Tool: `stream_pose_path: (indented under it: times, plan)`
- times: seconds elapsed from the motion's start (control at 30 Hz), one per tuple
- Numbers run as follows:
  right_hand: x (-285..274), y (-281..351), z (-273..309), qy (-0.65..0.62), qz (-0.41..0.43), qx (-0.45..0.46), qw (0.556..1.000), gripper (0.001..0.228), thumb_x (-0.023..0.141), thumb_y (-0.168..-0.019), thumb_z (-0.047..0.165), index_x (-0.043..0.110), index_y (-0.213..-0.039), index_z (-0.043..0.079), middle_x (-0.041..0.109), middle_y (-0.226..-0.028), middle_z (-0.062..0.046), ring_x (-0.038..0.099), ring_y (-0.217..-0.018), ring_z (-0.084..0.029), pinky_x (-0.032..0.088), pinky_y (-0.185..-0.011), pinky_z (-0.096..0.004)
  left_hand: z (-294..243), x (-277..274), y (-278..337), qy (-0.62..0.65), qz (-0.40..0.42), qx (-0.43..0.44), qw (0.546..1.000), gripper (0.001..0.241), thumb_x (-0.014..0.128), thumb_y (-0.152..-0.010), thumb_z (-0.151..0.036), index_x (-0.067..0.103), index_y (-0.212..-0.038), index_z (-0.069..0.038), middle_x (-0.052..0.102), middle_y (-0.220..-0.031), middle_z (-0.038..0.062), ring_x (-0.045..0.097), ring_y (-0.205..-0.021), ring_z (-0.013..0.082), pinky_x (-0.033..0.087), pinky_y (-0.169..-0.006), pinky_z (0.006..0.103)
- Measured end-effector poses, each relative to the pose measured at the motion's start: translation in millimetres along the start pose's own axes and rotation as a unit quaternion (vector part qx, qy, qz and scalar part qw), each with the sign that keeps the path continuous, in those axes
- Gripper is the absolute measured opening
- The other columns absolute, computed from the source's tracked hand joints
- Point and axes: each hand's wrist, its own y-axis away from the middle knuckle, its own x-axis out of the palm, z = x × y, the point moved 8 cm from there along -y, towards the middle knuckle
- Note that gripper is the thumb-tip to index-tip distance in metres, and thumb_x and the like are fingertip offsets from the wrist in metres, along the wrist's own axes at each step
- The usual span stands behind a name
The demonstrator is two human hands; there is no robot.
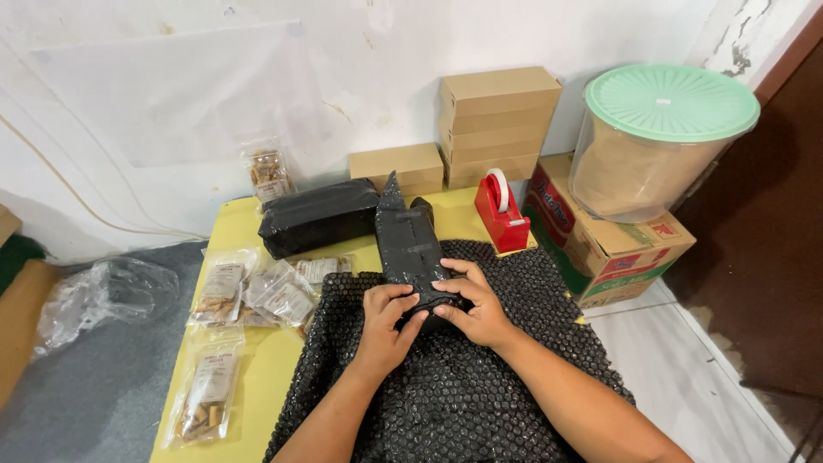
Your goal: Wrapping a long black item in bubble wrap and black plastic film and securing it with tape.
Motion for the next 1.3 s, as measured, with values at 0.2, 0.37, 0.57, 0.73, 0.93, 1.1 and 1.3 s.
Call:
stream_pose_path:
  times: [0.2,0.37,0.57,0.73,0.93,1.1,1.3]
  plan:
    - [-1,-4,9,-0.016,0.011,0.007,1.0,0.026,0.064,-0.078,0.02,0.064,-0.101,0.007,0.049,-0.117,-0.016,0.048,-0.108,-0.029,0.037,-0.089,-0.039,3,-5,2,0.027,-0.024,-0.007,0.999,0.014,0.067,-0.076,-0.012,0.062,-0.088,-0.007,0.052,-0.093,0.005,0.045,-0.098,0.0278,0.036,-0.084,0.0399]
    - [-3,-4,11,-0.095,0.001,0.036,0.995,0.035,0.044,-0.088,0.025,0.058,-0.11,0.001,0.047,-0.118,-0.02,0.044,-0.112,-0.032,0.033,-0.092,-0.044,11,-2,5,0.038,-0.024,-0.03,0.999,0.016,0.067,-0.075,-0.012,0.063,-0.09,-0.009,0.051,-0.097,0.004,0.042,-0.101,0.0279,0.035,-0.086,0.0409]
    - [-5,-5,4,-0.118,-0.01,0.046,0.992,0.039,0.039,-0.09,0.026,0.054,-0.113,-0.002,0.05,-0.117,-0.021,0.044,-0.112,-0.032,0.032,-0.093,-0.045,-1,-12,-3,0.057,-0.041,-0.059,0.996,0.014,0.065,-0.077,-0.008,0.062,-0.091,-0.006,0.048,-0.11,0.012,0.032,-0.115,0.0388,0.026,-0.091,0.0521]
    - [-18,-1,-31,-0.211,-0.133,0.181,0.951,0.03,0.049,-0.084,0.012,0.057,-0.108,-0.003,0.06,-0.106,-0.018,0.056,-0.097,-0.022,0.045,-0.083,-0.034,10,-5,1,0.093,-0.025,-0.087,0.992,0.017,0.066,-0.077,-0.007,0.062,-0.093,-0.005,0.049,-0.113,0.012,0.03,-0.119,0.0417,0.027,-0.092,0.0551]
    - [-62,-23,-62,-0.289,-0.231,0.321,0.872,0.014,0.047,-0.085,0.006,0.053,-0.095,-0.002,0.063,-0.085,-0.013,0.064,-0.066,-0.017,0.054,-0.055,-0.025,11,-5,1,0.103,-0.021,-0.076,0.991,0.016,0.064,-0.078,-0.007,0.06,-0.094,-0.005,0.048,-0.115,0.012,0.029,-0.12,0.0437,0.027,-0.092,0.0578]
    - [-138,-52,-96,0.237,-0.214,0.268,0.909,0.01,0.064,-0.076,0.026,0.067,-0.084,0.019,0.058,-0.086,-0.004,0.056,-0.088,-0.02,0.043,-0.079,-0.032,16,-3,3,0.103,-0.006,-0.104,0.989,0.018,0.064,-0.078,-0.01,0.061,-0.095,-0.007,0.047,-0.117,0.01,0.028,-0.121,0.0402,0.025,-0.095,0.0551]
    - [-162,-25,-179,0.186,-0.213,0.412,0.866,0.026,0.063,-0.078,0.044,0.069,-0.081,0.019,0.06,-0.093,-0.01,0.056,-0.093,-0.027,0.044,-0.079,-0.039,19,-2,6,0.098,0.006,-0.107,0.989,0.017,0.064,-0.079,-0.011,0.06,-0.094,-0.006,0.047,-0.117,0.008,0.027,-0.122,0.038,0.024,-0.096,0.0533]
